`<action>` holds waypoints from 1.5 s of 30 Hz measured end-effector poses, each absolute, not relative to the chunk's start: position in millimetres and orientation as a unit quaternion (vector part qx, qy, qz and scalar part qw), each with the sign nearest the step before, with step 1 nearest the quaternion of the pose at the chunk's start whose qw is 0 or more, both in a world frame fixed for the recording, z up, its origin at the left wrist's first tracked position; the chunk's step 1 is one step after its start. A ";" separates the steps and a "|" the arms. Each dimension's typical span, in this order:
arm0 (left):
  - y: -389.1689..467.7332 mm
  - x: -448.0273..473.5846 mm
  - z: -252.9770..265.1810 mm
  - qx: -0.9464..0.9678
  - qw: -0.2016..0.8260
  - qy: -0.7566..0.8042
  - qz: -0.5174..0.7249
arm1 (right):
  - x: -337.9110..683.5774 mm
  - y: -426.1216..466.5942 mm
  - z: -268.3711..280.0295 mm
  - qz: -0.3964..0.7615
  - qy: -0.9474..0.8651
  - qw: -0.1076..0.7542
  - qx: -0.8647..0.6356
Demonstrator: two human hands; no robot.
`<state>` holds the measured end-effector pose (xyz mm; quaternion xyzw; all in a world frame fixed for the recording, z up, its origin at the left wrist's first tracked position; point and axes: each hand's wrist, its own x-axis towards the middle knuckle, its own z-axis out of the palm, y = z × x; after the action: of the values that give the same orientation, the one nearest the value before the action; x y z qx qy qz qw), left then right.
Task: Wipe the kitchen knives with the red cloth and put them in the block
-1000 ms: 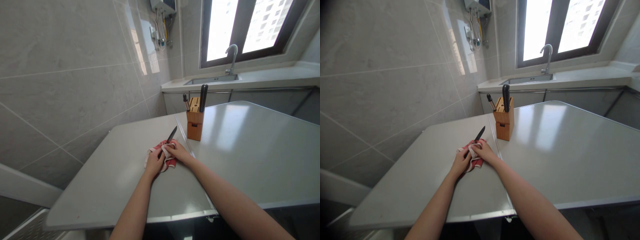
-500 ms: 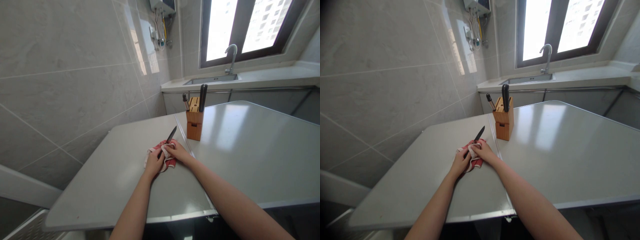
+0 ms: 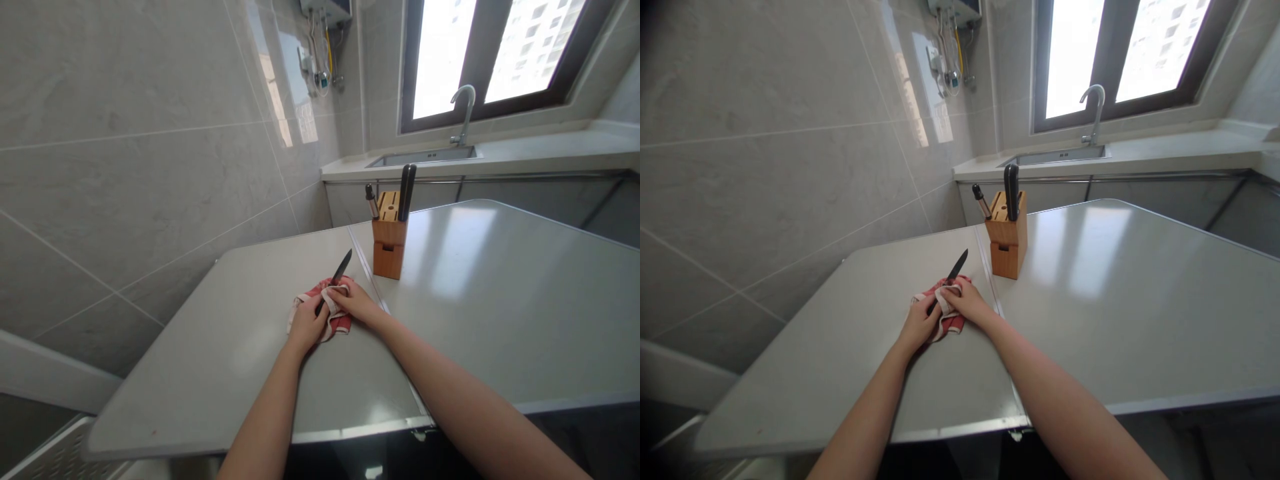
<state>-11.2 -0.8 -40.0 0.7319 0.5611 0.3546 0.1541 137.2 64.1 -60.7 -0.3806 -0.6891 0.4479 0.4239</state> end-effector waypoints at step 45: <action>-1.1 -10.7 -39.4 0.731 0.156 0.564 0.351 | 138.1 58.3 -52.7 0.434 -0.696 0.409 -0.400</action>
<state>-10.7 -1.1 -39.4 0.7307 0.5642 0.3514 0.1559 138.1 58.3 -52.7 -0.4000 -0.6959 0.4344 0.4086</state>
